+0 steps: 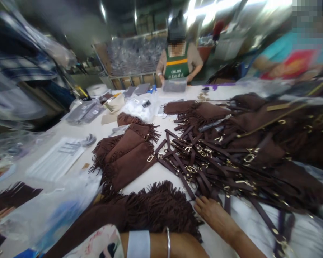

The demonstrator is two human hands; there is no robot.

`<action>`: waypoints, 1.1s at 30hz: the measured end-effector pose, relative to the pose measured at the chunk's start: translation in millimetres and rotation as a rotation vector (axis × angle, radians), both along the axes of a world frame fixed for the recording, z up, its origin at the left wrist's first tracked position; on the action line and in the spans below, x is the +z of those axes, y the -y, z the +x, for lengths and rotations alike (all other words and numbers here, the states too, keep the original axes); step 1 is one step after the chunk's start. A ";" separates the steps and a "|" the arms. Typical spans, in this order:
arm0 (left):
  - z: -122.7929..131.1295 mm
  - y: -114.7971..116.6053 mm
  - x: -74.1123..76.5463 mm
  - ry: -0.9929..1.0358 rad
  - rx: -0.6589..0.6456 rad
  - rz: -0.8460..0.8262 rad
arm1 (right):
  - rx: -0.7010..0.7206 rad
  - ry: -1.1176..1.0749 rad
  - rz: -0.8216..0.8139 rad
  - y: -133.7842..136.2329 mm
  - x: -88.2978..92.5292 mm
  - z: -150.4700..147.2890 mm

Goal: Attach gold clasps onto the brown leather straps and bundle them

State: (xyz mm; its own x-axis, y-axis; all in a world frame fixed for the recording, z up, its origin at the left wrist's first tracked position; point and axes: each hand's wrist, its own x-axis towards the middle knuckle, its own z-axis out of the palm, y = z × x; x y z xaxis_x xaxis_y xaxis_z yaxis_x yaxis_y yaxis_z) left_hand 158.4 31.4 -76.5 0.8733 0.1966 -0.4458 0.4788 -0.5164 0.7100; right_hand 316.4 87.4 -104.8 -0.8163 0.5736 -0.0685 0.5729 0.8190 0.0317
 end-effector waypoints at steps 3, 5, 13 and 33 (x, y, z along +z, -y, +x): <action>14.0 1.0 -11.8 -0.042 -0.089 -0.053 | 0.015 0.004 -0.057 -3.2 15.1 -2.3; 20.7 0.1 -18.9 -0.088 -0.126 -0.071 | 0.008 -0.001 -0.071 -4.6 24.0 -2.3; 34.7 -4.9 -33.7 -0.394 -0.283 -0.133 | -0.439 -0.718 -0.493 9.8 78.6 0.5; 7.8 -5.4 34.1 -0.219 0.009 -0.094 | -1.240 -1.313 -1.196 190.7 49.4 9.9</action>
